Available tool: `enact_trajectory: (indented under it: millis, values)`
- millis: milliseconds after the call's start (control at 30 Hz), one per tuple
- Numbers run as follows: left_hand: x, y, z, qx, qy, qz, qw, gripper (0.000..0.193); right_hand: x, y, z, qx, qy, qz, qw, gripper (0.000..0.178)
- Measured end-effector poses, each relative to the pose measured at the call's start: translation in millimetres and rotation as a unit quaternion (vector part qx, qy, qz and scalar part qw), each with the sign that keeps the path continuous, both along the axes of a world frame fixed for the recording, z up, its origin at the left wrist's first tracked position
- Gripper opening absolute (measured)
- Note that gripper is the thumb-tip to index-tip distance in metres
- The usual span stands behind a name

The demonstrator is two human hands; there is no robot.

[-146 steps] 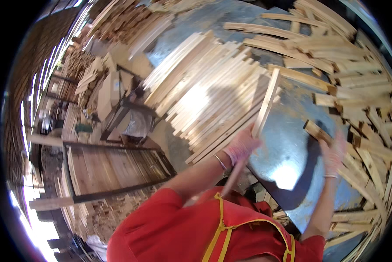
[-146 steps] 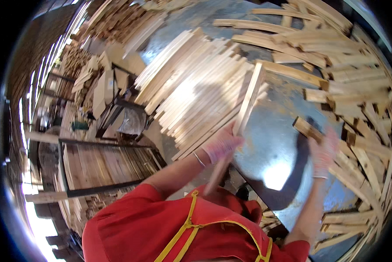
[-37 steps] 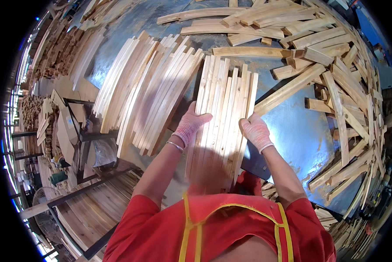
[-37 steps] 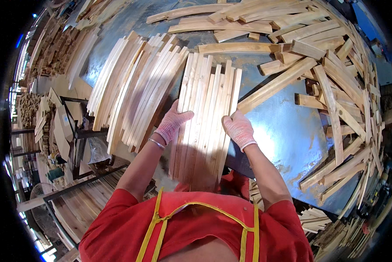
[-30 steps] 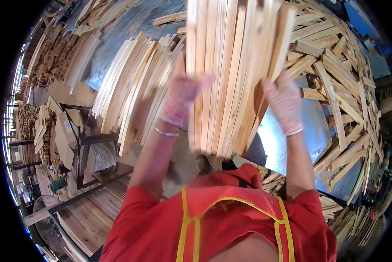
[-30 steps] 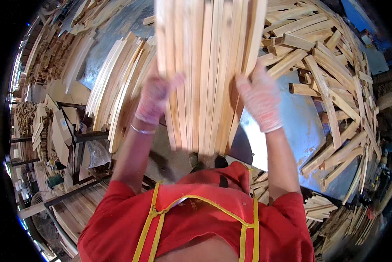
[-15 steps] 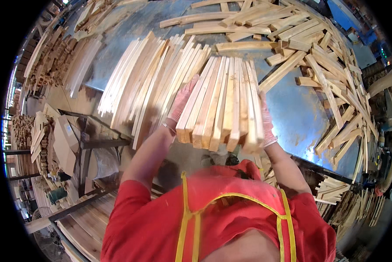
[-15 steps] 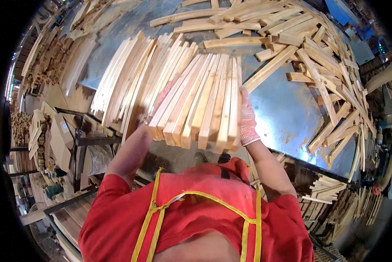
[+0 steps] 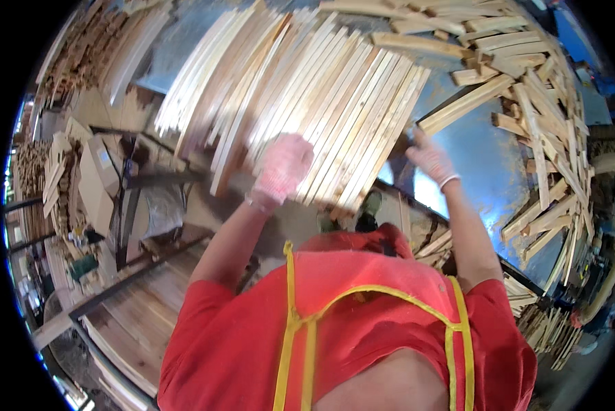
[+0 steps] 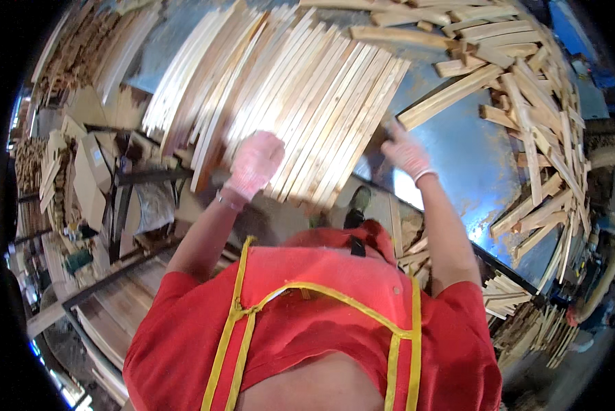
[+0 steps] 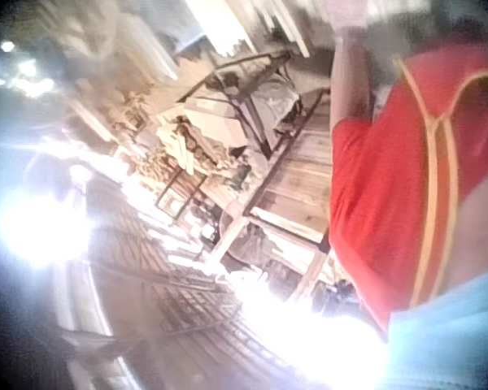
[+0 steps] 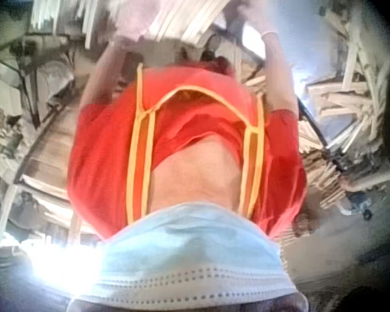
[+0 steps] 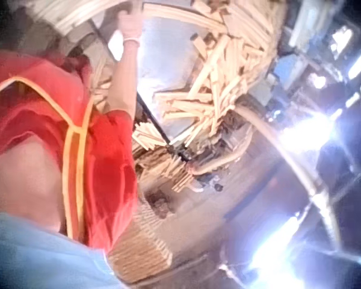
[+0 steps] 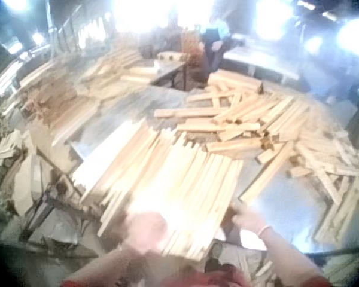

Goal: The person repeatedly picks up thin wooden strips from a large pile on a metal table, aligns them, and places them into a neat stack. The person handles the strips one at a time or in small groups, continuously clearing the disorganized pile and building an orderly stack.

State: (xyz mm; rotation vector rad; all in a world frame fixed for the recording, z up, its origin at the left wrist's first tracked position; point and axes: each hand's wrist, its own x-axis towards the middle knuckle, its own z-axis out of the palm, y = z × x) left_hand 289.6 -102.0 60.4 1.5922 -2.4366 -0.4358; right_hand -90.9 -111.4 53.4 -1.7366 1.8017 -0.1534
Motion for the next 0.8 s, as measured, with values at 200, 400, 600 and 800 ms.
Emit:
enact_trajectory:
  millis: [200, 400, 600, 800]
  values:
    - [-3.2, 174.6, -56.5, 0.533, 0.338, 0.362, 0.686, 0.059, -17.3, -17.2, -51.5, 0.001, 0.004, -0.035, 0.999, 0.070]
    - [-56.8, 173.0, -85.8, 0.442, 0.641, 0.485, 0.398, 0.036, -18.1, -22.1, -56.8, 0.020, -0.003, -0.050, 0.999, 0.068]
    - [-40.7, 163.5, -40.2, 0.458, 0.628, 0.470, 0.418, 0.023, 32.1, -17.1, -20.0, -0.099, -0.076, -0.056, 0.991, 0.065]
    - [-17.7, 161.8, -88.6, 0.494, 0.723, 0.374, 0.306, 0.018, 71.0, -3.8, -14.4, -0.034, -0.307, -0.125, 0.943, 0.064]
